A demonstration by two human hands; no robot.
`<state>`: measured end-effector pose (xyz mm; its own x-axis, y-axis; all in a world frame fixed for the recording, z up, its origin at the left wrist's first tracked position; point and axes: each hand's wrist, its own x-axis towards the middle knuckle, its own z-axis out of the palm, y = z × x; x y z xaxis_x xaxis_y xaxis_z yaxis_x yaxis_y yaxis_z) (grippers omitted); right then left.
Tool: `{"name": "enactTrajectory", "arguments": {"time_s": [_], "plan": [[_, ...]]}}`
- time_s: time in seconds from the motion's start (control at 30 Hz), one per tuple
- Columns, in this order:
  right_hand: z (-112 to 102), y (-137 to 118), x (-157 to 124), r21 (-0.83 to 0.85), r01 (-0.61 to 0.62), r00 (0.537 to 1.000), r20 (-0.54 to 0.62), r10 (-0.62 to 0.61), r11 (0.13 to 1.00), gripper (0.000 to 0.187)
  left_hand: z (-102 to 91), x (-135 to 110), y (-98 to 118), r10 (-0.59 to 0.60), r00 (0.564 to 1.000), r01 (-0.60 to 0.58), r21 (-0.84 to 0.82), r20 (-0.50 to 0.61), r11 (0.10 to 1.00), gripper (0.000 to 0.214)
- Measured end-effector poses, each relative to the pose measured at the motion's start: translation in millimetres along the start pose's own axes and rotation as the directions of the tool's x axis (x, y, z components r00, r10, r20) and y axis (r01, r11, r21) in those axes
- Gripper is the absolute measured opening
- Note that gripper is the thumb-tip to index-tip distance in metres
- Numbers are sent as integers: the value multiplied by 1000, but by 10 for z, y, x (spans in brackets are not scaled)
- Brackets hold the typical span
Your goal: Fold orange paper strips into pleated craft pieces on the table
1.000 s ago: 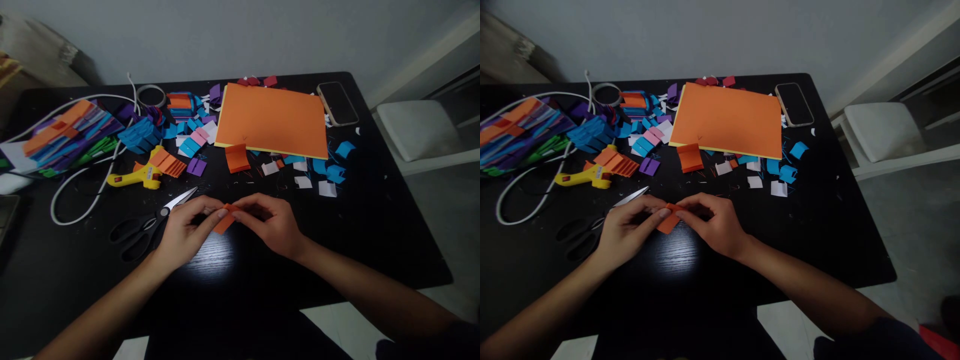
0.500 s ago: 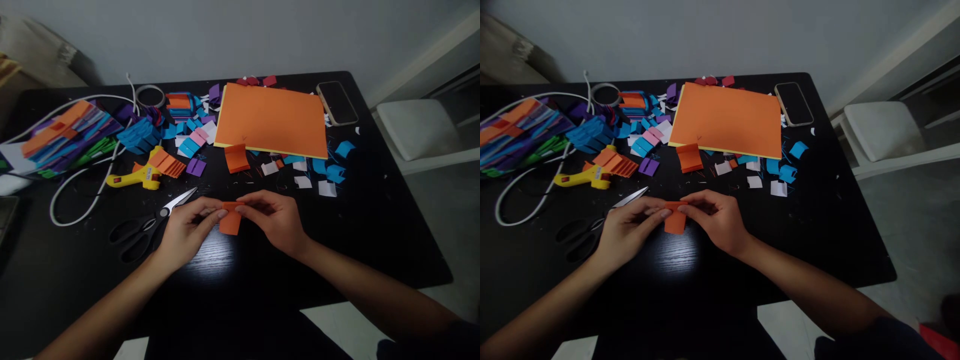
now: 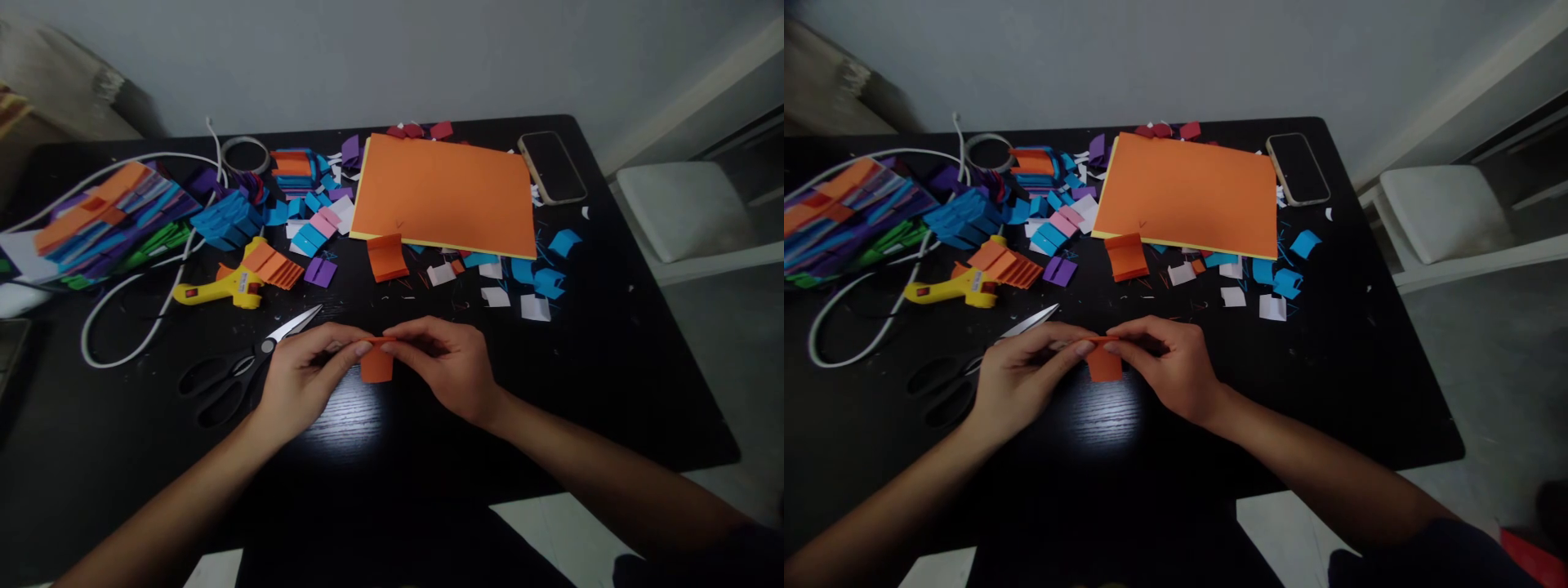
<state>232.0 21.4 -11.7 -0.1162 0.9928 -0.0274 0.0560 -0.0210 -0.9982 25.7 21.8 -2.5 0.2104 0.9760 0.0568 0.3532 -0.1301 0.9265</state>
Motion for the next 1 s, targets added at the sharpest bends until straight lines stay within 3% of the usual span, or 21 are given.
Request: {"name": "enactTrajectory", "arguments": {"time_s": [0.57, 1.0], "plan": [[8, 39, -2, 18, 4, 999, 52, -5, 1000, 9, 1, 10, 0, -1, 1000, 1, -7, 13, 1000, 9], [11, 26, 22, 53, -61, 996, 61, 57, 997, 14, 8, 9, -17, -35, 999, 35, -9, 8, 999, 18]]}}
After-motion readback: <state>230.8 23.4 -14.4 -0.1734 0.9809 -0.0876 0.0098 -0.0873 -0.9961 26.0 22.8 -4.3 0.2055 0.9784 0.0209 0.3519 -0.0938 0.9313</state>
